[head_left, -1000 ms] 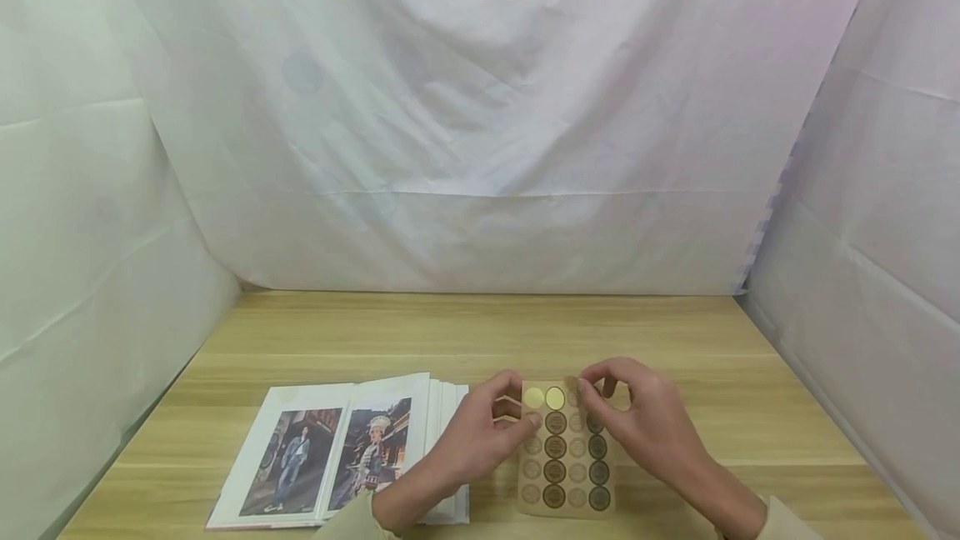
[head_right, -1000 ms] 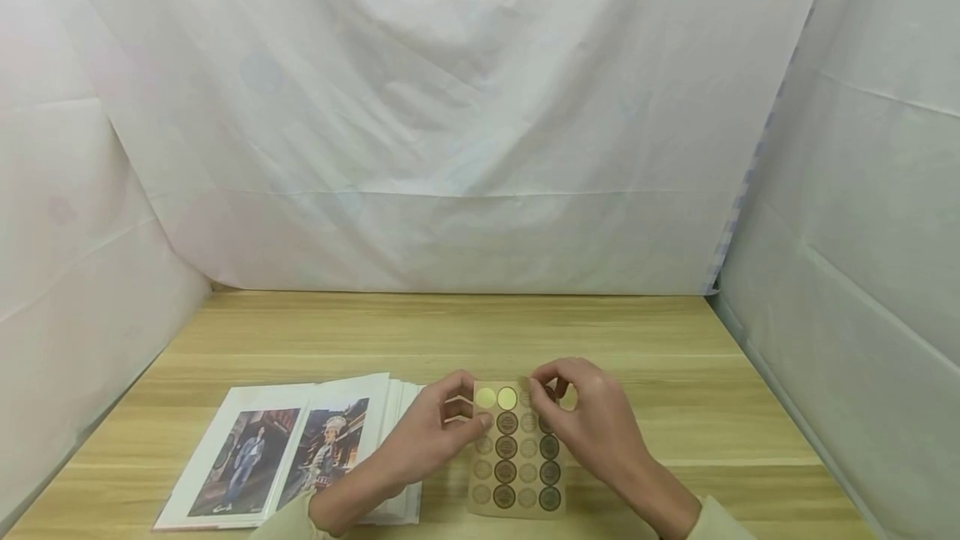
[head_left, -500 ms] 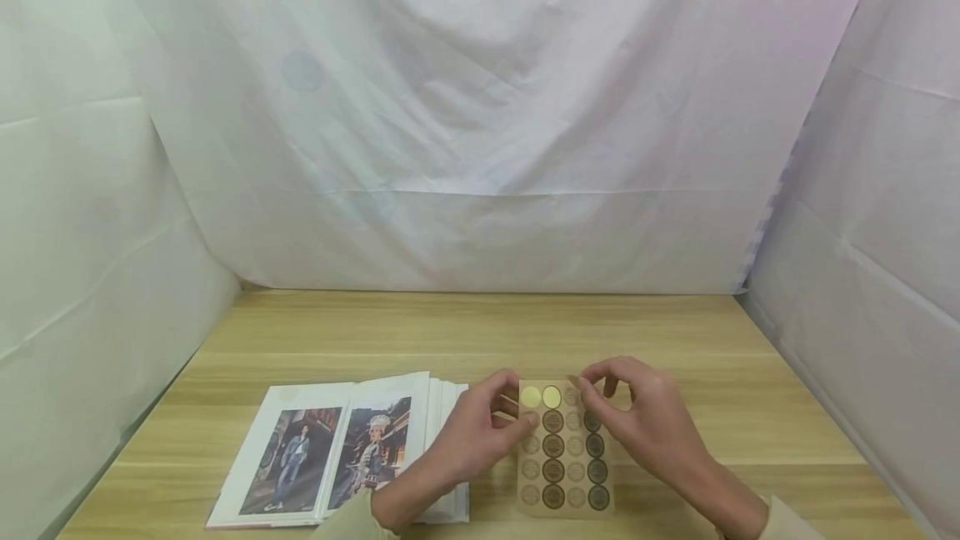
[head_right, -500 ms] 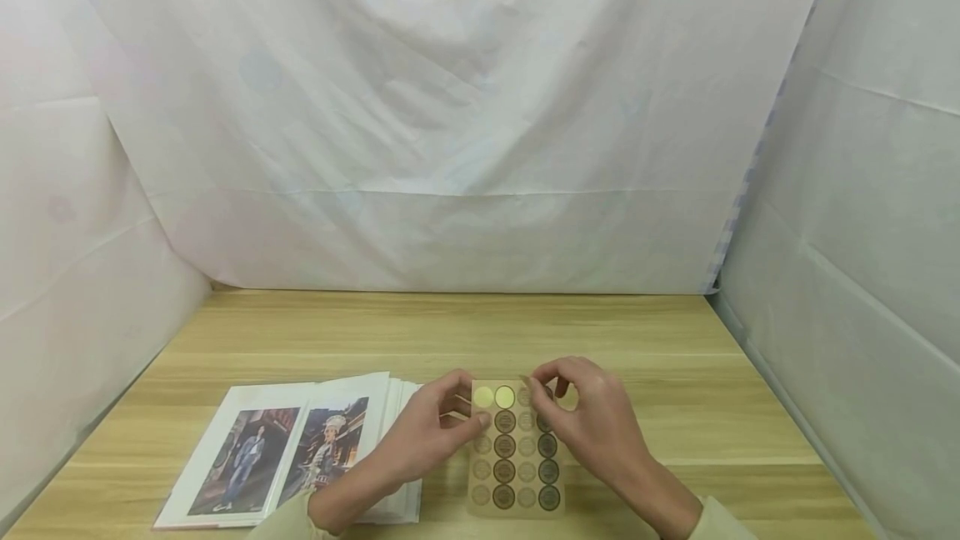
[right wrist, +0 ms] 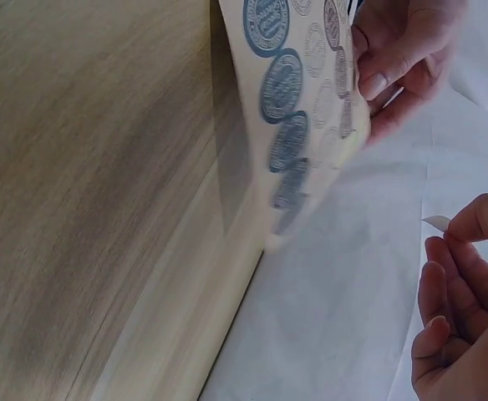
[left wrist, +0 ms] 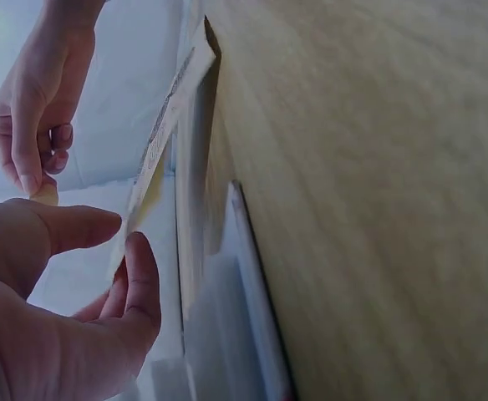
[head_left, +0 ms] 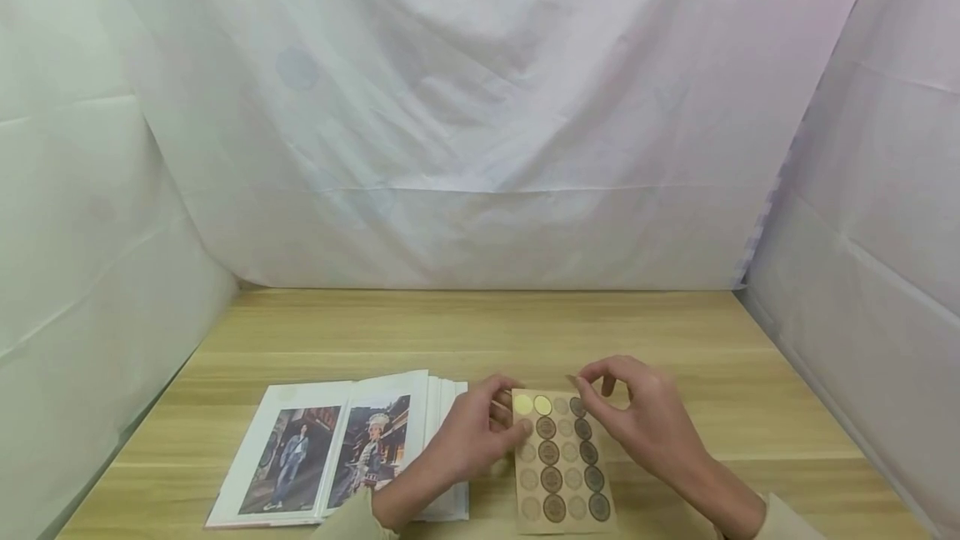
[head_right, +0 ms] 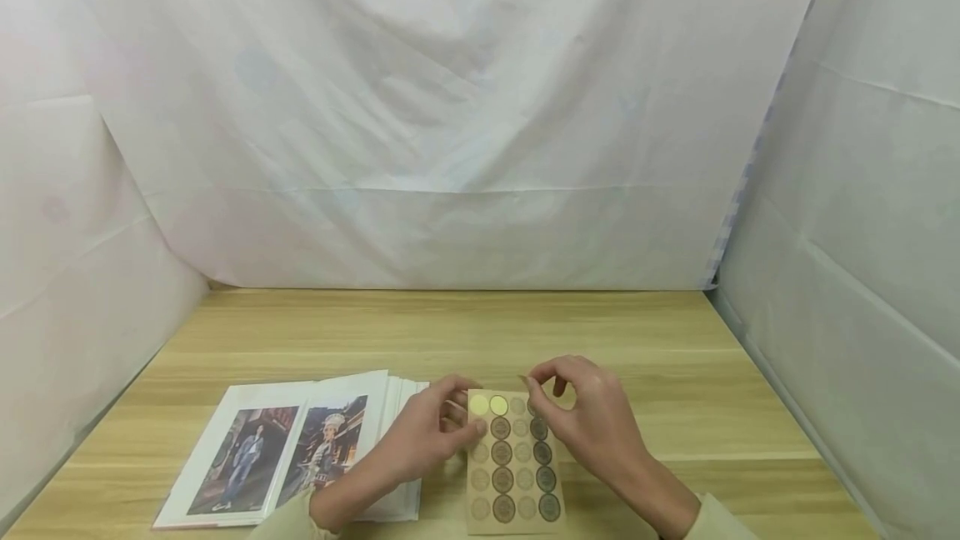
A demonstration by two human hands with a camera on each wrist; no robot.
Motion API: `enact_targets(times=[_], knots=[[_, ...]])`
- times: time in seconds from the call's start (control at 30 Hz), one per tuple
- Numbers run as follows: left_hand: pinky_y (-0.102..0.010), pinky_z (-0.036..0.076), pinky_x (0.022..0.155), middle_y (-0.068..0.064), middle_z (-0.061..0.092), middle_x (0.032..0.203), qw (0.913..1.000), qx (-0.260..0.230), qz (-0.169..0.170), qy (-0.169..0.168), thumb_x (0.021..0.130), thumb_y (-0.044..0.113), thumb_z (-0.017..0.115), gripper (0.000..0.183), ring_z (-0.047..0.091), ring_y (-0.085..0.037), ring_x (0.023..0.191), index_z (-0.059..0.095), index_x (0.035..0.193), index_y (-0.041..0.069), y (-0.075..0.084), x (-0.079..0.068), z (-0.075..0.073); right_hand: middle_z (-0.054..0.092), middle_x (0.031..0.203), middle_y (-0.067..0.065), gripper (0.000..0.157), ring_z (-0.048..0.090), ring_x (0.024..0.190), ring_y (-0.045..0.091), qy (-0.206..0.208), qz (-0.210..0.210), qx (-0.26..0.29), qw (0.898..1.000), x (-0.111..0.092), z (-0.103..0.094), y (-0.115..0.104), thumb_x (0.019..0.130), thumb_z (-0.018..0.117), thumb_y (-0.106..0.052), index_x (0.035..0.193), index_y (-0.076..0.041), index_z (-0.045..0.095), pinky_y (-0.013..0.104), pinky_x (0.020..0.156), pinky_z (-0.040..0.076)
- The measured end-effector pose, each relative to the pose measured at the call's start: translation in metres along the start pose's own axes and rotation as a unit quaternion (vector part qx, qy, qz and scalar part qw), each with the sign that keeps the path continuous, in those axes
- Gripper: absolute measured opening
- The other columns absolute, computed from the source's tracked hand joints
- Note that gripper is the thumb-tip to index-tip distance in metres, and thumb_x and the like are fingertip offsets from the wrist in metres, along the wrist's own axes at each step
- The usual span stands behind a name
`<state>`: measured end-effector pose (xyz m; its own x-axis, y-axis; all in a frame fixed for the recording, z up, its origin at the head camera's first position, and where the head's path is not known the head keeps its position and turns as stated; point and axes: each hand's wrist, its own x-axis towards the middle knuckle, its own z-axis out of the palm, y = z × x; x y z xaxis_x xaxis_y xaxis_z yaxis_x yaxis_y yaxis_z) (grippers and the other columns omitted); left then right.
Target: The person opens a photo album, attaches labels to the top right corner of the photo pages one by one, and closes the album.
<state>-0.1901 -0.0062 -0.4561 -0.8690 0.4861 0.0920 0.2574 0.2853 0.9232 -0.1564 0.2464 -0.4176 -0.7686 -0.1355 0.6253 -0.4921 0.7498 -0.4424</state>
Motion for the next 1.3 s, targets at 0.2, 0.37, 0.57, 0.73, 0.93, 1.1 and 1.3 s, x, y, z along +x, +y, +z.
enact_targets(times=[0.2, 0.37, 0.57, 0.73, 0.93, 1.1, 1.3], knots=[[-0.016, 0.061, 0.075, -0.014, 0.066, 0.117, 0.9999, 0.008, -0.001, -0.013, 0.086, -0.001, 0.086, 0.071, 0.068, -0.006, 0.086, 0.053, 0.148, -0.007, -0.004, -0.003, 0.002, 0.071, 0.085, -0.02, 0.011, 0.06, 0.073, 0.006, 0.002, -0.003, 0.005, 1.0, -0.002, 0.001, 0.0, 0.093, 0.086, -0.017, 0.094, -0.027, 0.08, 0.012, 0.056, 0.038], [-0.026, 0.065, 0.086, -0.017, 0.064, 0.129, 0.997, 0.073, -0.015, -0.02, 0.08, 0.005, 0.092, 0.088, 0.07, -0.014, 0.097, 0.049, 0.156, -0.003, -0.004, -0.007, 0.005, 0.07, 0.085, -0.021, 0.011, 0.059, 0.072, 0.005, -0.001, -0.004, 0.007, 1.0, -0.004, 0.003, 0.0, 0.093, 0.086, -0.018, 0.094, -0.028, 0.08, 0.011, 0.057, 0.038], [-0.058, 0.054, 0.115, -0.024, 0.049, 0.161, 0.9739, 0.225, 0.0, -0.027, 0.077, 0.024, 0.096, 0.083, 0.055, -0.043, 0.144, 0.06, 0.15, 0.007, -0.001, -0.013, 0.009, 0.07, 0.087, -0.022, 0.013, 0.06, 0.076, 0.005, -0.002, -0.001, 0.004, 1.0, -0.005, 0.003, -0.001, 0.093, 0.086, -0.018, 0.094, -0.029, 0.08, 0.011, 0.06, 0.04], [-0.051, 0.053, 0.118, -0.022, 0.053, 0.159, 0.9534, 0.296, 0.026, -0.054, 0.082, 0.028, 0.092, 0.062, 0.051, -0.039, 0.146, 0.072, 0.137, 0.005, 0.002, -0.015, 0.009, 0.07, 0.088, -0.022, 0.012, 0.06, 0.077, 0.004, -0.001, -0.002, -0.001, 1.0, -0.004, 0.001, 0.0, 0.094, 0.086, -0.018, 0.094, -0.029, 0.08, 0.011, 0.062, 0.041], [-0.051, 0.05, 0.121, -0.022, 0.052, 0.161, 0.947, 0.312, 0.034, -0.066, 0.089, 0.029, 0.086, 0.061, 0.051, -0.038, 0.148, 0.069, 0.141, 0.003, 0.005, -0.017, 0.007, 0.07, 0.087, -0.022, 0.015, 0.06, 0.075, 0.004, 0.004, -0.011, 0.0, 1.0, -0.001, 0.001, -0.001, 0.092, 0.087, -0.016, 0.094, -0.029, 0.079, 0.012, 0.061, 0.041], [-0.05, 0.05, 0.121, -0.019, 0.053, 0.162, 0.948, 0.309, 0.045, -0.059, 0.091, 0.029, 0.083, 0.061, 0.051, -0.036, 0.15, 0.066, 0.144, 0.005, 0.008, -0.02, 0.004, 0.071, 0.088, -0.021, 0.011, 0.06, 0.075, 0.004, 0.006, -0.016, 0.0, 1.0, 0.0, 0.001, -0.003, 0.093, 0.086, -0.018, 0.094, -0.027, 0.08, 0.011, 0.06, 0.039], [-0.051, 0.051, 0.12, -0.014, 0.053, 0.163, 0.9518, 0.301, 0.039, -0.045, 0.093, 0.029, 0.083, 0.06, 0.052, -0.033, 0.15, 0.065, 0.146, 0.01, 0.016, -0.026, -0.001, 0.072, 0.089, -0.021, 0.014, 0.059, 0.074, 0.004, 0.006, -0.021, 0.006, 1.0, 0.002, 0.003, -0.006, 0.092, 0.086, -0.016, 0.094, -0.027, 0.079, 0.011, 0.056, 0.037]])
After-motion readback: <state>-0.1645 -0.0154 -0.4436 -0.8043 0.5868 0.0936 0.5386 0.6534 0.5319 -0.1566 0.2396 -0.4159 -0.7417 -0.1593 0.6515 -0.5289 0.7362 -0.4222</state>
